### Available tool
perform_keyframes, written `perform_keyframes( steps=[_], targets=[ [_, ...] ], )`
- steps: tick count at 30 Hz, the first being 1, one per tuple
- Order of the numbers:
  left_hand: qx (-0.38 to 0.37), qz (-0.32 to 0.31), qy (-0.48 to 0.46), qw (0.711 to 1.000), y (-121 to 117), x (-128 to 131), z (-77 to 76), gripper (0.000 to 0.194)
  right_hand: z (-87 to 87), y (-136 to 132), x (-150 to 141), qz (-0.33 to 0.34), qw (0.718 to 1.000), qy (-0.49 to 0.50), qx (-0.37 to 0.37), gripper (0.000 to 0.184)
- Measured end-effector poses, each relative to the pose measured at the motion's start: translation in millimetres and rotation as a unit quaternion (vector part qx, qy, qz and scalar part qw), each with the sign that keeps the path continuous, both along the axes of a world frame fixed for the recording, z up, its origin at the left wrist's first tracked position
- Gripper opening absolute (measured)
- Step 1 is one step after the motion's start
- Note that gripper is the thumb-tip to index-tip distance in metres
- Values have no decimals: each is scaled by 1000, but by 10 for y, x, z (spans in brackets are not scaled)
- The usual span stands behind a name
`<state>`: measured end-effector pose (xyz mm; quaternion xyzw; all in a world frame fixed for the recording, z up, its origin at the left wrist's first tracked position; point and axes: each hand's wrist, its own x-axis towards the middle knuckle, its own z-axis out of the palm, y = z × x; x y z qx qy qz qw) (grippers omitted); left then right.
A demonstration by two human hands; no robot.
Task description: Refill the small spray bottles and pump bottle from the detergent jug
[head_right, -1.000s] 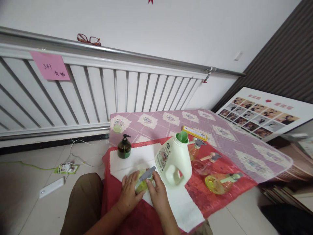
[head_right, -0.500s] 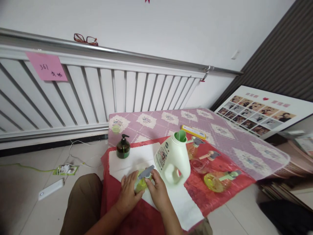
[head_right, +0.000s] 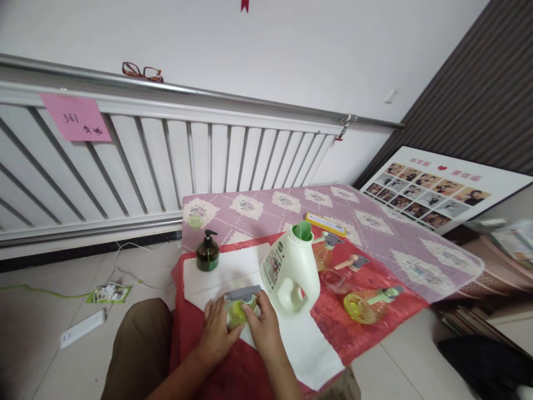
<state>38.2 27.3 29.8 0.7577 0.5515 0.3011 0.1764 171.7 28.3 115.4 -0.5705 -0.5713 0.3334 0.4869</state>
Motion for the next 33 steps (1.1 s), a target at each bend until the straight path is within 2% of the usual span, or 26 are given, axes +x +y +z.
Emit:
perform_keyframes(
  steps=[3,7,11,17,25,33],
  targets=[
    [4,-2,-2,1000,0,-2,-4,69,-3,8,0,-9,1000,-2,-6,21],
    [4,2,-7,1000,-4,0,0,71,-47,28,-16,-40,999,-10,-14,38],
    [-6,4,-12,1000,-6,4,27,70,-35,29,-47,-45,999,-23,-9,23],
    [-33,-11,-24,999,2,-10,73,73,12,16,-28,-32,999,-36,1,17],
    [-62,-20,-24,998,11,-19,110,70,-55,18,78,-5,999,-32,4,30],
    [-76,-23,-25,997,11,-21,119,70,-29,29,194,63,998,-9,-10,33]
  ],
)
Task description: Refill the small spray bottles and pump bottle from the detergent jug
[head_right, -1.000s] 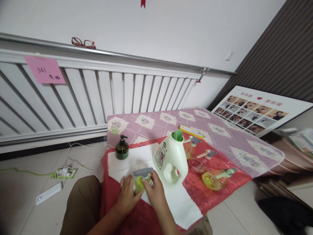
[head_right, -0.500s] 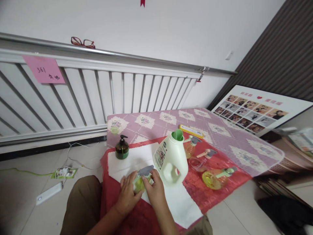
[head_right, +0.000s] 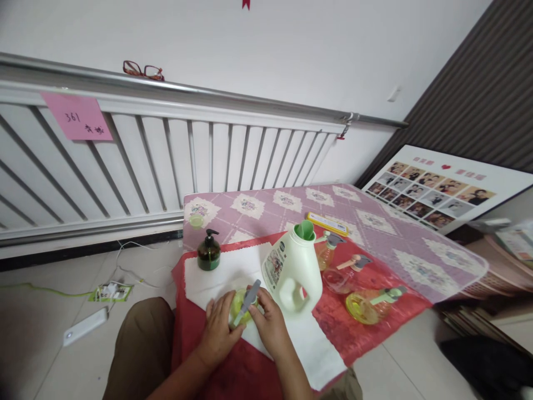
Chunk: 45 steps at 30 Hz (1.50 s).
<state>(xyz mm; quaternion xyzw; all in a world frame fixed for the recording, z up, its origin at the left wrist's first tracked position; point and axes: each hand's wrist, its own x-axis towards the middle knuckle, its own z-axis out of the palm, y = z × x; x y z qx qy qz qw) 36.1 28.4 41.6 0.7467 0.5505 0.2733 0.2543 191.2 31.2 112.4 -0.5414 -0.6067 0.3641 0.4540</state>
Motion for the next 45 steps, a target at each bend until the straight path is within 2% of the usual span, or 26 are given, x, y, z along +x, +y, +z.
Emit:
perform_keyframes(
  steps=[7,15,24,31,39,45],
  targets=[
    [4,-1,-4,1000,3,-2,4,68,49,19,28,33,999,13,-11,33],
    [-20,-10,-15,1000,14,-14,82,72,173,59,-25,-9,1000,-25,-2,23],
    [-28,-5,-25,999,23,-17,109,71,130,68,22,-19,1000,-14,5,29],
    [-29,-5,-30,999,27,-22,100,72,183,69,70,-14,1000,-21,-2,29],
    [-32,-4,-24,999,24,-29,133,70,218,81,25,7,999,-51,-9,24],
    [-24,-6,-27,999,20,-33,119,70,195,73,18,-13,996,-94,2,27]
  ],
)
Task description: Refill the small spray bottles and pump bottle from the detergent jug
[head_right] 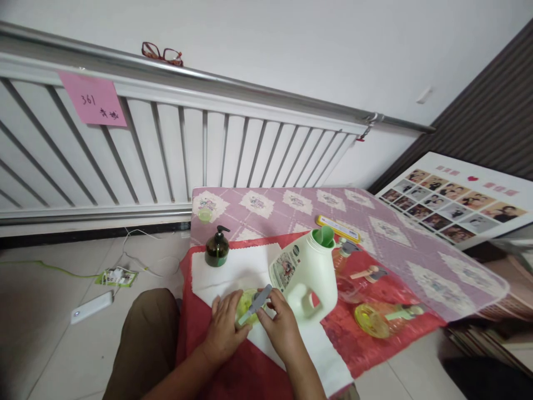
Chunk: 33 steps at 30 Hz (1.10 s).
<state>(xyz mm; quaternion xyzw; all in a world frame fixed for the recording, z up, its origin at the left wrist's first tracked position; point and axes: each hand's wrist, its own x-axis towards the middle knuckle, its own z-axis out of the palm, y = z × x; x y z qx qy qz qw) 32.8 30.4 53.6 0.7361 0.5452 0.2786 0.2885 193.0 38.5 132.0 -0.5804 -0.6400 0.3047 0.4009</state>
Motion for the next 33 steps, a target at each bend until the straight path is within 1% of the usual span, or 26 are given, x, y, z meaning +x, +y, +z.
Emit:
perform_keyframes(
  steps=[4,7,11,15,18,20,21,23,25,27,30,33],
  targets=[
    [9,-2,1,1000,-7,6,-27,71,-74,-31,-63,-36,999,13,8,24],
    [18,4,3,1000,-17,17,-69,71,-160,-51,-147,-81,996,24,15,23],
    [34,17,13,999,-30,27,-117,65,-255,-43,-276,-158,986,41,18,28],
    [26,15,18,999,-28,32,-111,69,-290,-24,-360,-214,975,51,18,31],
    [20,17,19,999,-25,36,-88,67,-284,-41,-374,-214,974,64,20,40],
    [20,19,19,999,-26,37,-77,67,-267,-69,-361,-193,978,81,20,46],
    [22,19,19,999,-27,37,-72,67,-254,-84,-351,-174,980,89,17,45],
    [23,17,18,999,-29,34,-65,69,-224,-110,-330,-136,986,97,11,38],
    [20,15,15,1000,-31,31,-60,71,-195,-120,-320,-117,988,96,9,29],
    [16,13,12,1000,-31,29,-61,71,-183,-112,-326,-127,987,94,10,26],
    [14,14,14,1000,-28,33,-79,70,-206,-84,-352,-152,983,103,11,25],
    [22,14,19,999,-26,38,-107,68,-235,-76,-368,-172,978,112,21,36]
  ],
)
